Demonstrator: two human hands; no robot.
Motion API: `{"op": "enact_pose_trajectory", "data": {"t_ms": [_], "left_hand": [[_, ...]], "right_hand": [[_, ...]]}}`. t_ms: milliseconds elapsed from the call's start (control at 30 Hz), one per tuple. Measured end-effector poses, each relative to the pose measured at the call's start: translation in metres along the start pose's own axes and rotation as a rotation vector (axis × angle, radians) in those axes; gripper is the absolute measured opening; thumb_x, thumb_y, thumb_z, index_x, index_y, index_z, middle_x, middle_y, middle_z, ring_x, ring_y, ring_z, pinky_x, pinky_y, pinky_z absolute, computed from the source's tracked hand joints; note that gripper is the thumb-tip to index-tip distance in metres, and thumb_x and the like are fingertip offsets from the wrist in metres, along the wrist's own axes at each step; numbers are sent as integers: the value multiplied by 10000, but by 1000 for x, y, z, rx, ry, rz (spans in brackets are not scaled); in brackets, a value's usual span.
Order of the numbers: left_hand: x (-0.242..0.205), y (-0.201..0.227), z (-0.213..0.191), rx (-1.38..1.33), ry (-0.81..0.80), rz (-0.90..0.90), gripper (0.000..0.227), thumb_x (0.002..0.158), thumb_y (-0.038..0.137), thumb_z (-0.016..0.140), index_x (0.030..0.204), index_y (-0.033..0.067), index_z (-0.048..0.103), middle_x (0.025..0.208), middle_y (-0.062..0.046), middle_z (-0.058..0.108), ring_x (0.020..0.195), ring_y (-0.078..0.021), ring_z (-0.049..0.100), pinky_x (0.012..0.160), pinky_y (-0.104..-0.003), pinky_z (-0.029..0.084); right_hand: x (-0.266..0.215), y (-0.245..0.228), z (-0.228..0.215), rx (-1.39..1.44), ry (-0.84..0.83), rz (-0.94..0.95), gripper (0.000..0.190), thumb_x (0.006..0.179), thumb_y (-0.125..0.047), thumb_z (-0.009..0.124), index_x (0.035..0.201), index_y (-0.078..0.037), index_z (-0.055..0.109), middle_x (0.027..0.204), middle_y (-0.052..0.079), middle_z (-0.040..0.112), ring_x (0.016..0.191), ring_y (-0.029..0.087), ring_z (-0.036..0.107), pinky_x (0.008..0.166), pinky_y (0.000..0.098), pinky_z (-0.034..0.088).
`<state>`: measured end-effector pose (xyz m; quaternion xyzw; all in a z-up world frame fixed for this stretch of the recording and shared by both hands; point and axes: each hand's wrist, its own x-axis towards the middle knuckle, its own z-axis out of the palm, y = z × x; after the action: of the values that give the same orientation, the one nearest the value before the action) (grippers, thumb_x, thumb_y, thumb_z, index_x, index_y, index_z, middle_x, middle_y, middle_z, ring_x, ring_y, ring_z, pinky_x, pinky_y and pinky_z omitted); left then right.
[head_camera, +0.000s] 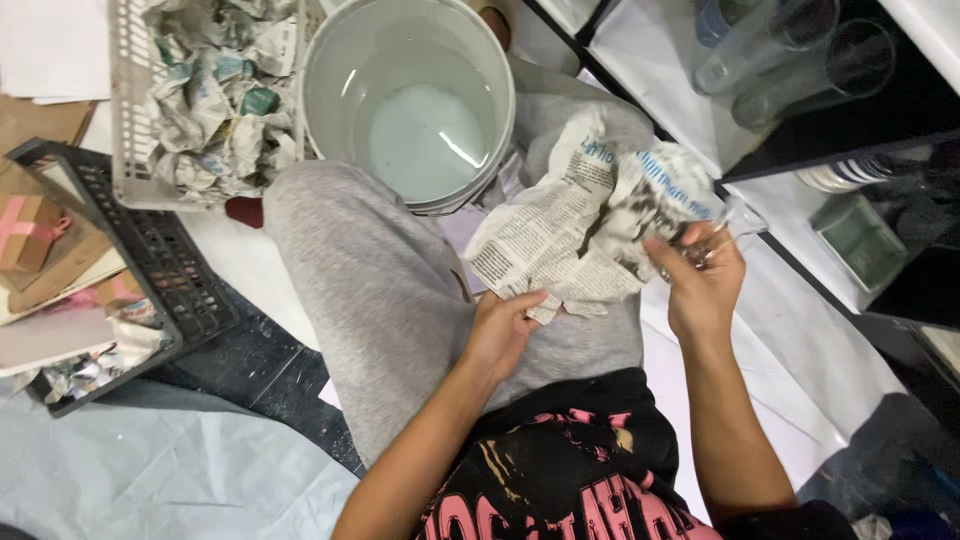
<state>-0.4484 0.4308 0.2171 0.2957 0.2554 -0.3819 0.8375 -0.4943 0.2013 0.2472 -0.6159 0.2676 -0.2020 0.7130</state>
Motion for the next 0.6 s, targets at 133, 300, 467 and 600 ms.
{"op": "enact_pose_trajectory", "data": {"t_ms": [133,300,467,600], "left_hand": [[12,-5,-4,230,11,-59,436,878,20,709,1295,-31,591,1265,-147,699,1168,-230,673,1018,-364,530],[14,-19,-10,257,-64,127,447,902,14,716,1317,-104,602,1262,-173,693,1104,-237,665,973,-366,520],[11,-24,-17,306,-54,122,430,918,23,700,1323,-73,593,1274,-153,694,1126,-222,662,995,-360,511],[16,-29,-17,346,-94,108,441,928,33,674,1349,-31,560,1283,-134,675,1150,-215,641,1015,-358,496]], "right_hand": [[-8,3,-18,-398,-65,73,303,862,39,785,914,-72,509,880,36,615,708,97,605,592,225,491],[-13,-6,-19,-925,45,-147,257,958,-98,788,977,20,560,1073,120,546,864,233,626,711,360,542],[-29,-41,-2,-1029,47,-351,290,1061,-124,651,1254,51,525,1217,217,462,1210,356,536,1040,490,475],[-51,-52,37,-1031,-249,-337,424,1002,-145,682,1375,26,577,1218,207,514,1021,334,627,833,435,538]]}}
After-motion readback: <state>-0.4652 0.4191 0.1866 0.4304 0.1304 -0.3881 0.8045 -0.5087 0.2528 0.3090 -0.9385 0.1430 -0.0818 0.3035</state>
